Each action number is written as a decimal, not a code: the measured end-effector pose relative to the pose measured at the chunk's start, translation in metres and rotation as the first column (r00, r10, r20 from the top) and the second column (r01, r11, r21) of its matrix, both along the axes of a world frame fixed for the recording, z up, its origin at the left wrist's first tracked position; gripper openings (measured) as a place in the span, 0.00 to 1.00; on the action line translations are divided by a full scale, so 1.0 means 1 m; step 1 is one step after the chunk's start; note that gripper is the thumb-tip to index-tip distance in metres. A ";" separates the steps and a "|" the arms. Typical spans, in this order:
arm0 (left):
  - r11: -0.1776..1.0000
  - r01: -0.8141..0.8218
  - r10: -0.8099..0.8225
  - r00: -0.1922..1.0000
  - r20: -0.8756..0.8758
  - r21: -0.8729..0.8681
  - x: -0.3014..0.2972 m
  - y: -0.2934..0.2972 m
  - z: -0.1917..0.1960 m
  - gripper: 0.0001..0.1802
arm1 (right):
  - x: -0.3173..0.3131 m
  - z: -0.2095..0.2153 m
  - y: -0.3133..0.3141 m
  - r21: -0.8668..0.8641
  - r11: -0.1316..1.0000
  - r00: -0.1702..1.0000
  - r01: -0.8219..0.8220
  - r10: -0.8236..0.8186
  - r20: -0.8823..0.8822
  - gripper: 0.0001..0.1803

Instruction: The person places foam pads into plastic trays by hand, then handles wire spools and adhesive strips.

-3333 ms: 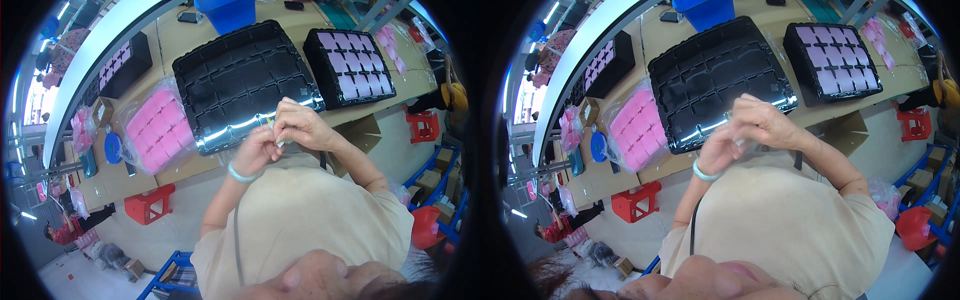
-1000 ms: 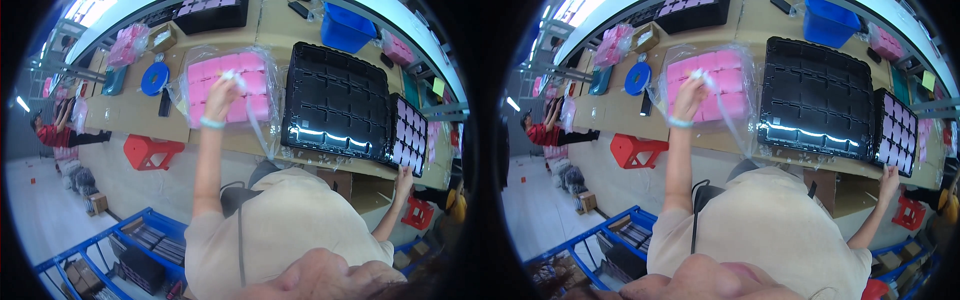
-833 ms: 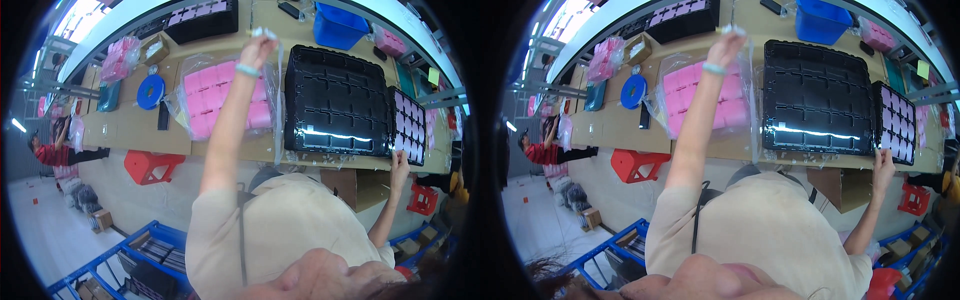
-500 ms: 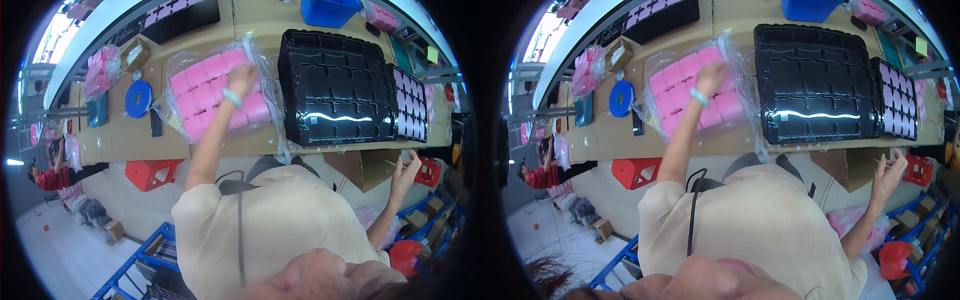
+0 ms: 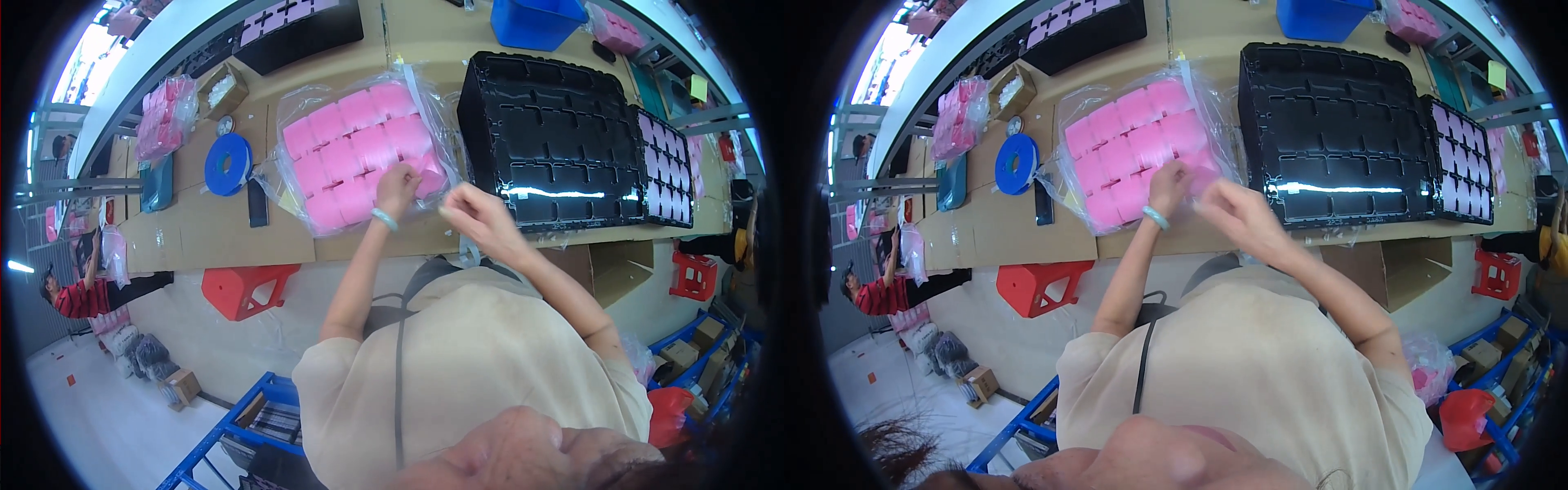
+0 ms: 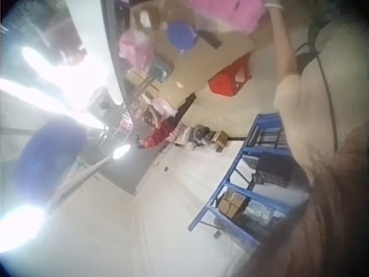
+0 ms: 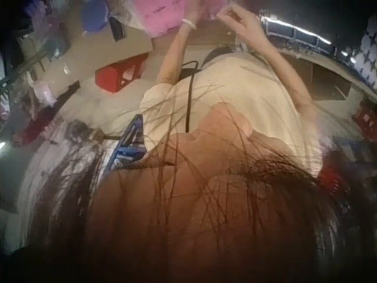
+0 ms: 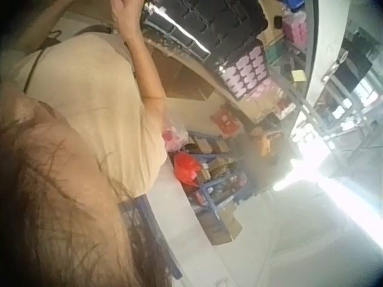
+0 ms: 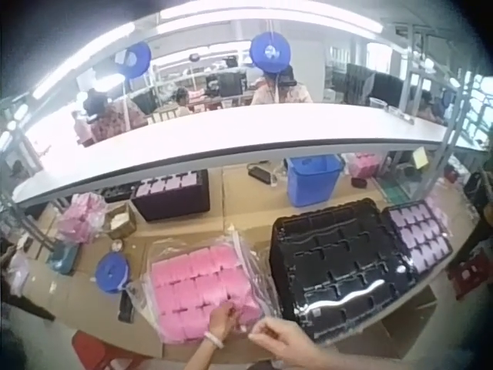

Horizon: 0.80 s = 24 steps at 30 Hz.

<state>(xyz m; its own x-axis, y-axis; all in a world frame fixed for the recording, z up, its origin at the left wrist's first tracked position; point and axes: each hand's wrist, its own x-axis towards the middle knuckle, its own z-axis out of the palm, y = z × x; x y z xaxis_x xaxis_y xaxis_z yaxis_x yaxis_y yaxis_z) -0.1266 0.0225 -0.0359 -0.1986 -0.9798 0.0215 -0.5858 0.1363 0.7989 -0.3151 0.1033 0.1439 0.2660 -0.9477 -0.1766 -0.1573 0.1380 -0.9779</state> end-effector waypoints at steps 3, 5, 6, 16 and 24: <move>0.973 -0.103 0.171 0.924 -0.343 0.208 0.022 0.001 0.013 0.05 | 0.031 -0.063 -0.029 -0.377 0.922 0.920 0.091 -0.222 -0.322 0.14; 0.921 -0.130 0.325 0.776 -0.541 0.366 0.036 0.005 0.032 0.04 | 0.042 -0.089 -0.053 -0.607 0.792 0.795 0.061 -0.407 -0.450 0.16; 0.923 -0.131 0.322 0.777 -0.541 0.362 0.038 0.006 0.042 0.04 | 0.042 -0.102 -0.069 -0.467 0.880 0.760 -0.083 -0.247 -0.601 0.21; 0.928 -0.249 0.359 0.796 -0.488 0.276 0.027 0.047 0.089 0.10 | 0.103 -0.092 -0.173 0.284 0.954 0.893 -0.096 0.209 -0.400 0.19; 0.708 0.206 0.706 -0.229 -0.670 0.676 0.102 0.097 0.055 0.36 | 0.085 -0.032 -0.212 0.543 0.834 0.968 -0.100 -0.043 0.246 0.14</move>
<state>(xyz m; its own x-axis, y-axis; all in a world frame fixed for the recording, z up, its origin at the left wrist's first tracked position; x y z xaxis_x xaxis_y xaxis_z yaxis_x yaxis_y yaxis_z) -0.0251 0.1199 0.0194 -0.1355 -0.8332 -0.5360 0.9221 -0.3039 0.2393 -0.2304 -0.1085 0.1117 0.3929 -0.7048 -0.5907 0.0572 0.6599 -0.7492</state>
